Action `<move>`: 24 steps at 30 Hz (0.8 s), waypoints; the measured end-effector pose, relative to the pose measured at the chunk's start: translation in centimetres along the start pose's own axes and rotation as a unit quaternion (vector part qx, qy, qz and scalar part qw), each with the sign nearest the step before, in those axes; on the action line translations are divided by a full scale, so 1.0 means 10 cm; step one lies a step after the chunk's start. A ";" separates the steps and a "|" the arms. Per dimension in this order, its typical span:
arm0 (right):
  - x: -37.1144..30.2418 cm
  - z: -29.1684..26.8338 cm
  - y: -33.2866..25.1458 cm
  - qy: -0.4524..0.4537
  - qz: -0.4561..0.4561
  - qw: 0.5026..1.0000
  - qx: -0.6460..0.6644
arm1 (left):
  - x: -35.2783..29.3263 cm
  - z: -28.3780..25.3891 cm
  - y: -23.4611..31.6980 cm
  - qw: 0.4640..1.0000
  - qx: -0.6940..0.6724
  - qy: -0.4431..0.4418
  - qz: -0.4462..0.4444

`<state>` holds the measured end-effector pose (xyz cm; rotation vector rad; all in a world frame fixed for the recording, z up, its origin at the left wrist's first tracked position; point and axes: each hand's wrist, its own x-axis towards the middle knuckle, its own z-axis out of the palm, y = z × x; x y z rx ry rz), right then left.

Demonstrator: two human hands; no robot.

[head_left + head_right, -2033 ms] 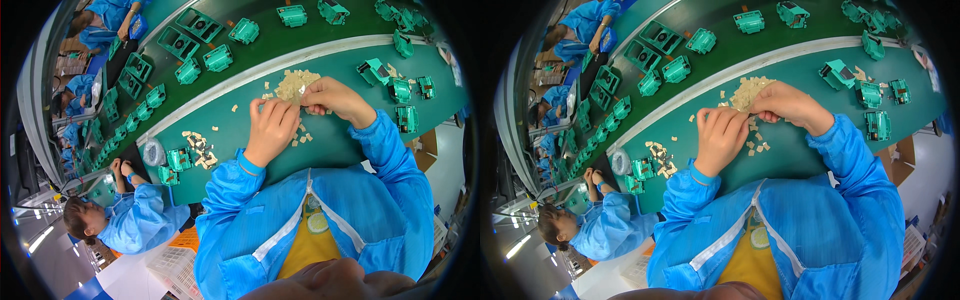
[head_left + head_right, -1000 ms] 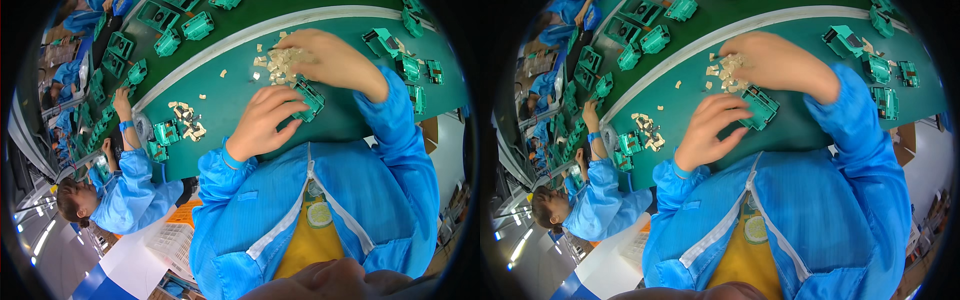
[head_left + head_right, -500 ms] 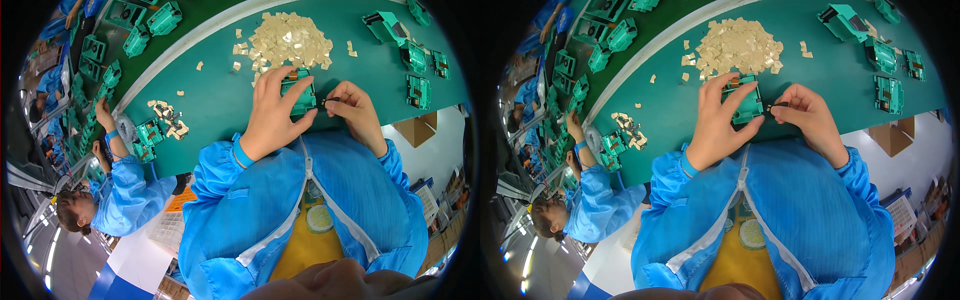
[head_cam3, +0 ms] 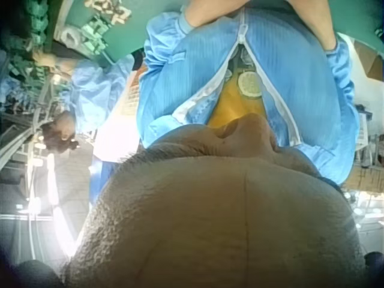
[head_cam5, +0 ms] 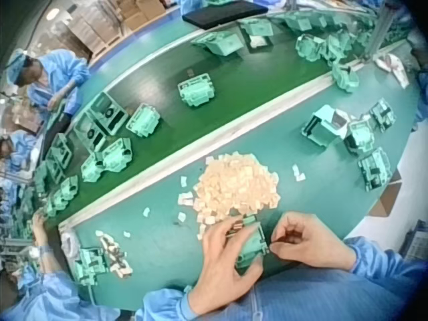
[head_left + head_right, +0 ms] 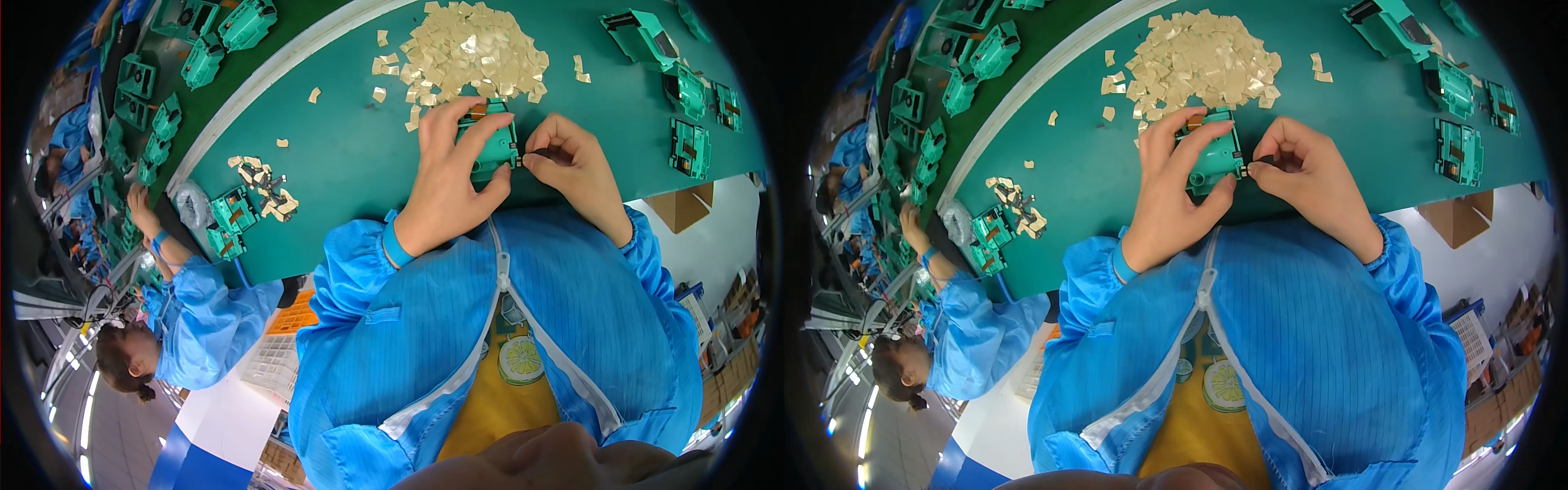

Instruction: The person assembles small electronic components by hand, inserting metal components into plastic housings.

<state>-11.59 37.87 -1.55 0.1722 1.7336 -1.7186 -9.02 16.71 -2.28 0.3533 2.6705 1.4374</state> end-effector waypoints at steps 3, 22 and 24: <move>0.00 0.02 0.00 0.007 0.001 1.000 0.006 | 0.00 0.00 0.01 1.000 -0.003 -0.003 -0.004; 0.00 0.02 -0.04 0.021 0.004 0.999 -0.033 | 0.03 0.06 0.02 1.000 0.005 0.012 -0.007; 0.00 0.01 -0.04 0.024 0.002 0.999 -0.031 | 0.04 0.06 0.03 1.000 0.006 0.012 -0.007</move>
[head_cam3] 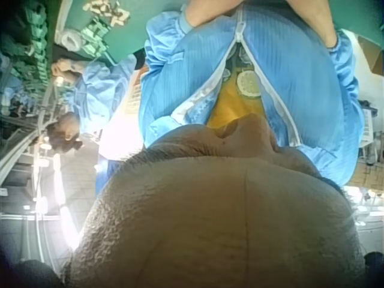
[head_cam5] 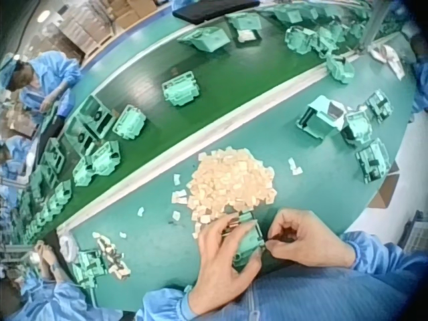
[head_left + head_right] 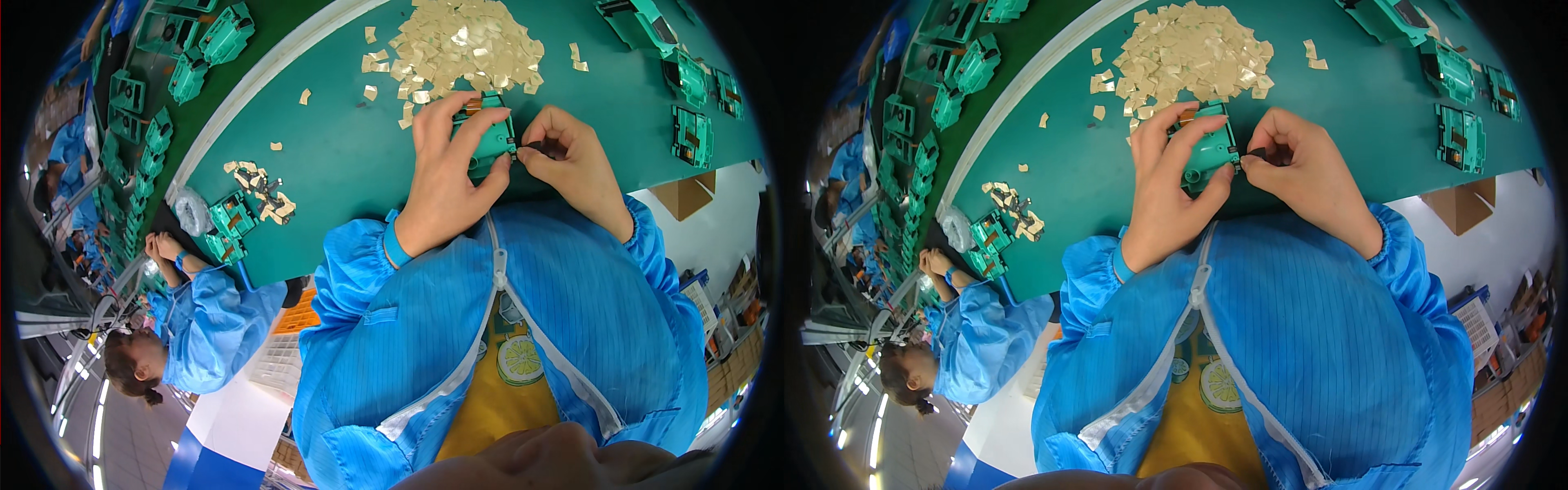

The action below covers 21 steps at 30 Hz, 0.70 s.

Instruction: The person assembles small electronic components by hand, inserting metal components into plastic housings.

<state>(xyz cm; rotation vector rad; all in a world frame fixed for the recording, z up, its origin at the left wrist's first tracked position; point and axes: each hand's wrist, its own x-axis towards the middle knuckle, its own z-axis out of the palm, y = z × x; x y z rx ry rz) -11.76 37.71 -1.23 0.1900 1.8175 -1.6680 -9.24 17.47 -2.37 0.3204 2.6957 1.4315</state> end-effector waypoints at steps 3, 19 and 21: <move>-0.01 -0.03 -0.01 -0.002 0.001 1.000 -0.007 | 0.00 0.00 0.01 1.000 0.000 -0.002 -0.004; -0.07 -0.18 -0.18 -0.031 0.047 0.998 0.040 | -0.01 -0.13 0.02 0.999 0.027 0.000 0.026; -0.11 -0.18 -0.25 -0.043 0.039 0.997 0.041 | -0.02 -0.15 0.03 1.000 0.019 -0.002 0.024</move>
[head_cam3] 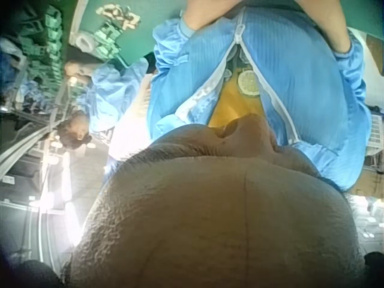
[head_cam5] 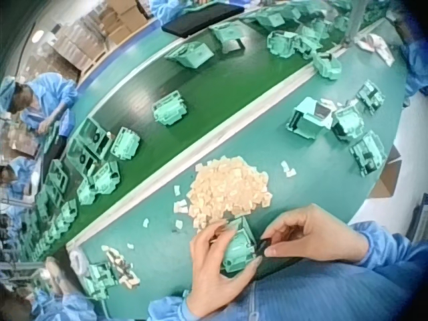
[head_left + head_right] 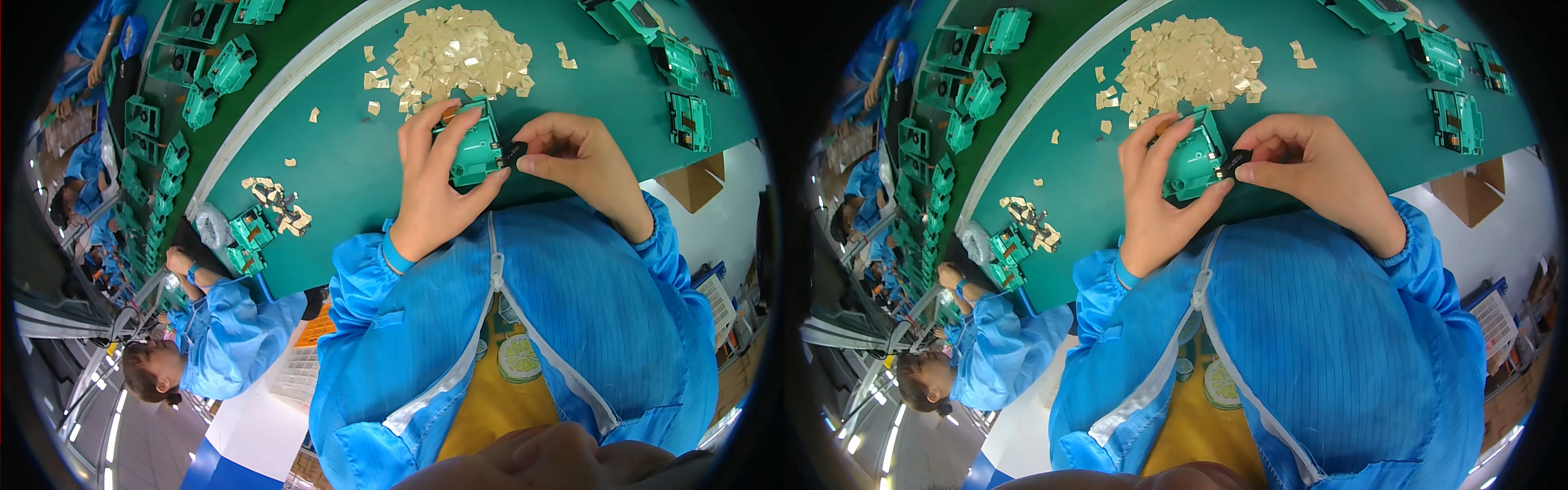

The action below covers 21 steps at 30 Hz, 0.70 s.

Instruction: The person assembles small electronic components by hand, inserting metal components into plastic housings.

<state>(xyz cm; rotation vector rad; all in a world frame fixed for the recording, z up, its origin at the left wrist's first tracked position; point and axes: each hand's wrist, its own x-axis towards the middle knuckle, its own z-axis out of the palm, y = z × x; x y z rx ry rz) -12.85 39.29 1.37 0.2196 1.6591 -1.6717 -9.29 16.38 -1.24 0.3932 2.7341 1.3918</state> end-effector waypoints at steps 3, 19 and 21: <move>-0.05 0.08 -0.10 0.043 -0.032 0.994 -0.094 | -0.01 -0.03 -0.01 1.000 -0.002 0.000 -0.010; -0.05 0.18 -0.07 -0.016 -0.088 0.996 0.028 | -0.11 0.02 -0.11 0.985 -0.172 0.018 -0.005; -0.05 0.18 -0.10 -0.025 -0.079 0.996 0.034 | -0.12 0.01 -0.12 0.978 -0.210 0.018 -0.005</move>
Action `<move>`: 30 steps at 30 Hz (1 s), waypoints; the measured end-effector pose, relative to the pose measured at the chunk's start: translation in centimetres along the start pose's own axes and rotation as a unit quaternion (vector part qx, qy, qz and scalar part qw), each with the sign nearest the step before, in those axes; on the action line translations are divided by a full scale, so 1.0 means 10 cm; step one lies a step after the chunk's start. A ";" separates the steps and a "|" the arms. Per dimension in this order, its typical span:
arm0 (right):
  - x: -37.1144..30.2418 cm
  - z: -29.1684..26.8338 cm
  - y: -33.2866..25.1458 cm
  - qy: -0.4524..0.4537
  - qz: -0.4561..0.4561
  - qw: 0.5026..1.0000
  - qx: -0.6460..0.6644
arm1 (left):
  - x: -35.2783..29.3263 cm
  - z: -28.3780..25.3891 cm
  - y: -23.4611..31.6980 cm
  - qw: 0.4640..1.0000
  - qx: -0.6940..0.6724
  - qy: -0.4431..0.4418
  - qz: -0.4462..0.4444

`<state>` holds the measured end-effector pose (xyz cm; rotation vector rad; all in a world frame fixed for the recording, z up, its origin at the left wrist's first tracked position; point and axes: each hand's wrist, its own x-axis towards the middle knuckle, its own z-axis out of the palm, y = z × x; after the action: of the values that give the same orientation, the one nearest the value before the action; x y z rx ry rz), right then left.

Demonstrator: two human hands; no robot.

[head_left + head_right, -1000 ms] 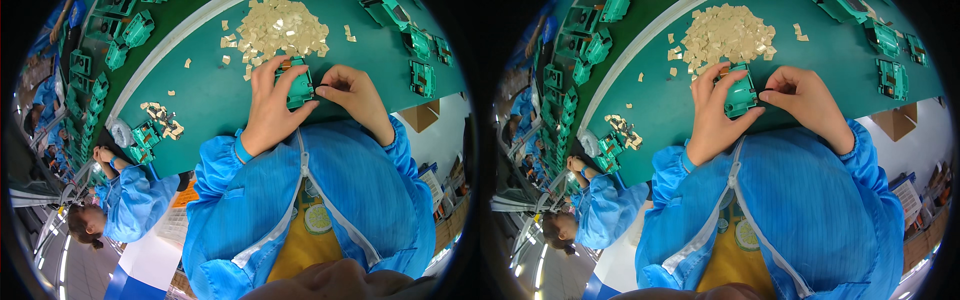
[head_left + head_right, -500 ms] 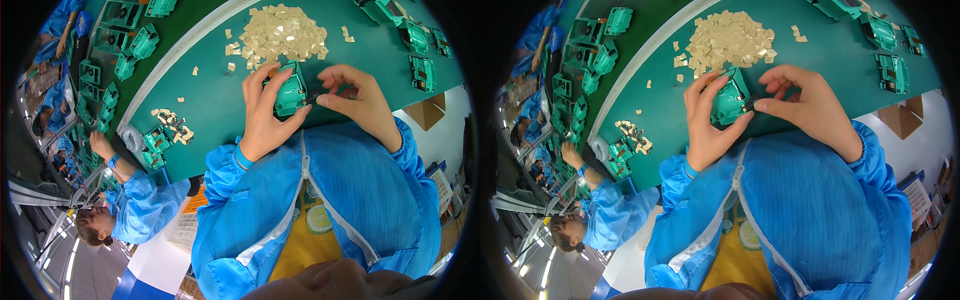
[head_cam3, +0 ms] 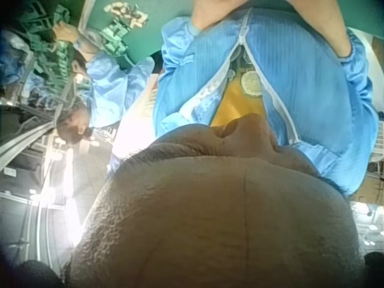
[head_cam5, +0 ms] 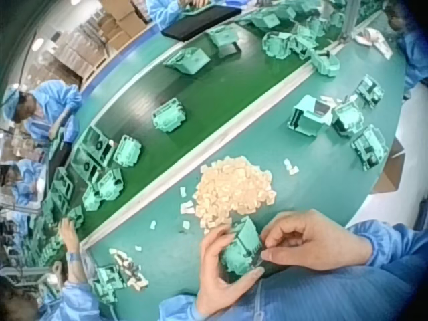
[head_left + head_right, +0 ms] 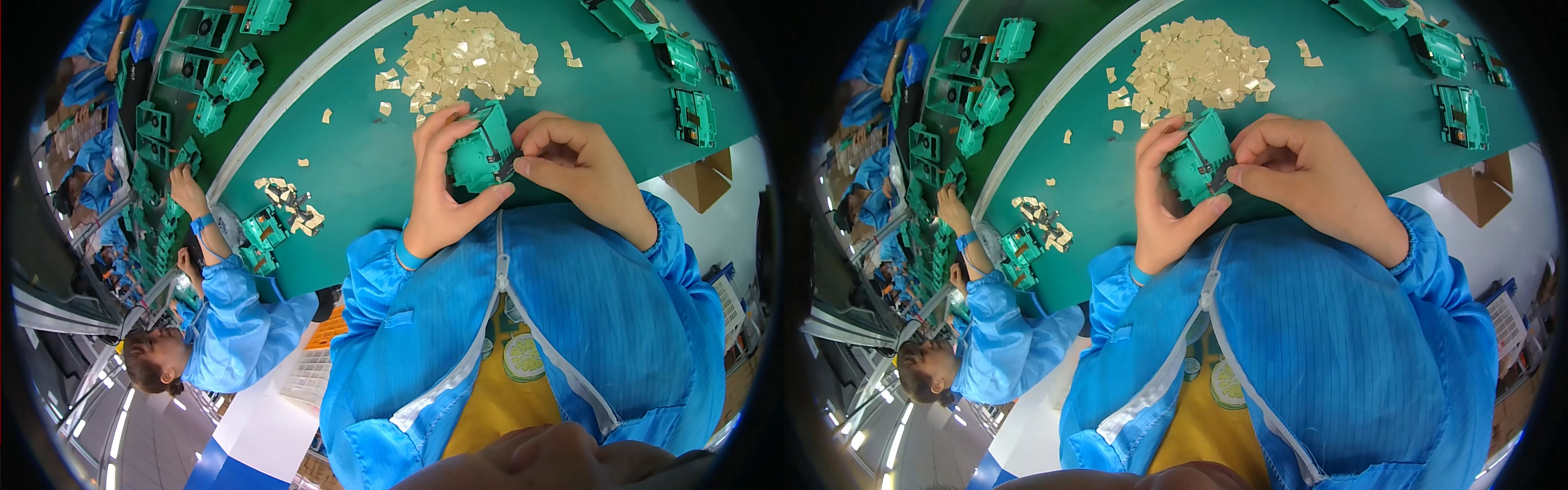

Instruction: The person assembles small electronic components by hand, inserting metal components into plastic housings.

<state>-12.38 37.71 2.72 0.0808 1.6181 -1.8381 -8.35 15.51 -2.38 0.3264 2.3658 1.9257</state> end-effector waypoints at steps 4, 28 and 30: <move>-0.01 0.04 0.03 0.044 -0.028 0.997 -0.057 | 0.04 -0.03 0.15 0.992 0.118 -0.027 -0.033; 0.02 0.19 -0.06 0.075 -0.069 0.983 -0.151 | 0.01 0.01 0.31 0.980 -0.074 0.023 -0.186; 0.02 0.21 -0.08 0.075 -0.069 0.982 -0.157 | 0.01 0.00 0.32 0.980 -0.074 0.024 -0.185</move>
<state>-12.17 35.77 3.79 -0.0351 2.0464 -1.6865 -8.02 16.13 0.79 -0.1619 2.1046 1.9263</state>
